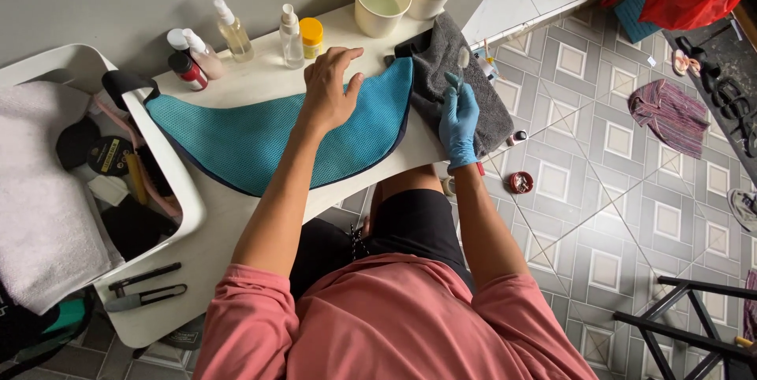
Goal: Applying a liquid treatment or adhesive to the edges of a blue fabric shoe component using a small applicator brush.
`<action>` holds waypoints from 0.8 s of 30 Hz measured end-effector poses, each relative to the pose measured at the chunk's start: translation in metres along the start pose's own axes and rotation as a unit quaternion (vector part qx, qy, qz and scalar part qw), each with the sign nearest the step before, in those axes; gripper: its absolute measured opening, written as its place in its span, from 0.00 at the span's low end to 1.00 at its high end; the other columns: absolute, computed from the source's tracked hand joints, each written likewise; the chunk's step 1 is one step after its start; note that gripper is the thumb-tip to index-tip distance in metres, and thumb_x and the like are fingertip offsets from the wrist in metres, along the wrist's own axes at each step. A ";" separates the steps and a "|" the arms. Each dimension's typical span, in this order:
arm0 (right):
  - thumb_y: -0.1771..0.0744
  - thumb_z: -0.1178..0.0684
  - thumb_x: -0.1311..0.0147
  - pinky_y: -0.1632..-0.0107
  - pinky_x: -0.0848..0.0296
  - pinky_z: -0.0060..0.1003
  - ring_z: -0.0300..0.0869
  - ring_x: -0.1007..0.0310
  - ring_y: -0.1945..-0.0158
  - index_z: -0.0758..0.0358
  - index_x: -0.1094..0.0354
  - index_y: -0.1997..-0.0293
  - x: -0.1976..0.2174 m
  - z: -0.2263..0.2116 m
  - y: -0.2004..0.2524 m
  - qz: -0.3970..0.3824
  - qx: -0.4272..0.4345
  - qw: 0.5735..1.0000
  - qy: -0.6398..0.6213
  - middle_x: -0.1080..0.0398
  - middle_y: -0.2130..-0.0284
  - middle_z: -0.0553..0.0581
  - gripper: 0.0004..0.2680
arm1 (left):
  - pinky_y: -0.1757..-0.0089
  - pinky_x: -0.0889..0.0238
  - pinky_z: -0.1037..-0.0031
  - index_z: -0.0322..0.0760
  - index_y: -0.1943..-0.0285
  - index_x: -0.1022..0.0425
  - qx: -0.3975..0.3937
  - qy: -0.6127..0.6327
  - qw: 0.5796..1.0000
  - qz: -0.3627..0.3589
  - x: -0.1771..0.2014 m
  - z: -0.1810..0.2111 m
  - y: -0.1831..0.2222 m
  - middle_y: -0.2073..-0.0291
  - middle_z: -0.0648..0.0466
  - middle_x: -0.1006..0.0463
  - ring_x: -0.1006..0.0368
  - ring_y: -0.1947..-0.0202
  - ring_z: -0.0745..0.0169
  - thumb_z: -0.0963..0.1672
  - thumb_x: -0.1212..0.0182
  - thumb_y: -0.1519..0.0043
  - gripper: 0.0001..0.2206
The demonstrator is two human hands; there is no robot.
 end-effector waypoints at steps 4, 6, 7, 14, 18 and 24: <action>0.27 0.46 0.57 0.64 0.35 0.29 0.33 0.40 0.70 0.54 0.29 0.40 0.009 0.031 0.001 0.044 -0.032 0.997 -0.057 0.37 0.71 0.47 0.12 | 0.44 0.43 0.48 0.43 0.34 0.31 0.007 -0.038 0.999 -0.019 0.021 -0.002 0.018 0.45 0.52 0.29 0.31 0.44 0.43 0.42 0.45 0.33 0.17; 0.26 0.47 0.58 0.67 0.37 0.27 0.31 0.40 0.72 0.56 0.31 0.39 0.010 0.010 0.004 0.045 -0.041 0.995 -0.076 0.37 0.73 0.46 0.13 | 0.45 0.41 0.50 0.43 0.35 0.29 -0.018 -0.036 0.998 -0.038 0.037 0.023 0.032 0.45 0.54 0.28 0.29 0.46 0.46 0.38 0.49 0.37 0.20; 0.26 0.48 0.60 0.71 0.39 0.24 0.30 0.39 0.74 0.59 0.32 0.37 0.010 0.002 0.005 0.048 -0.052 0.993 -0.094 0.37 0.75 0.45 0.13 | 0.46 0.39 0.51 0.43 0.36 0.28 -0.043 -0.033 0.997 -0.059 0.043 0.037 0.040 0.46 0.55 0.28 0.28 0.48 0.48 0.34 0.53 0.40 0.24; 0.28 0.48 0.53 0.79 0.54 0.24 0.27 0.55 0.79 0.62 0.33 0.38 -0.010 0.006 -0.001 0.036 -0.089 0.973 -0.211 0.49 0.78 0.40 0.13 | 0.42 0.36 0.56 0.50 0.34 0.27 -0.385 0.012 0.921 -0.057 0.115 0.297 0.136 0.41 0.56 0.22 0.25 0.43 0.55 0.42 0.43 0.28 0.14; 0.27 0.50 0.56 0.77 0.47 0.21 0.26 0.46 0.79 0.62 0.32 0.40 -0.019 0.021 0.010 0.030 -0.088 0.975 -0.203 0.44 0.80 0.42 0.12 | 0.46 0.29 0.71 0.43 0.46 0.27 -0.490 -0.016 0.869 0.062 0.151 0.365 0.166 0.48 0.58 0.26 0.18 0.50 0.63 0.43 0.46 0.28 0.05; 0.27 0.50 0.56 0.76 0.42 0.21 0.28 0.41 0.81 0.64 0.30 0.43 -0.018 0.017 0.013 0.025 -0.069 0.982 -0.173 0.39 0.82 0.45 0.11 | 0.52 0.31 0.68 0.41 0.57 0.27 -0.453 -0.014 0.883 0.120 0.166 0.345 0.155 0.54 0.55 0.24 0.20 0.55 0.58 0.40 0.46 0.37 0.04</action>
Point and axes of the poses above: each hand's wrist, its own y-axis away from the middle knuckle, its own x-axis out of the back of the hand, z = x × y, the point moved 10 cm from there along -y, towards the middle knuckle
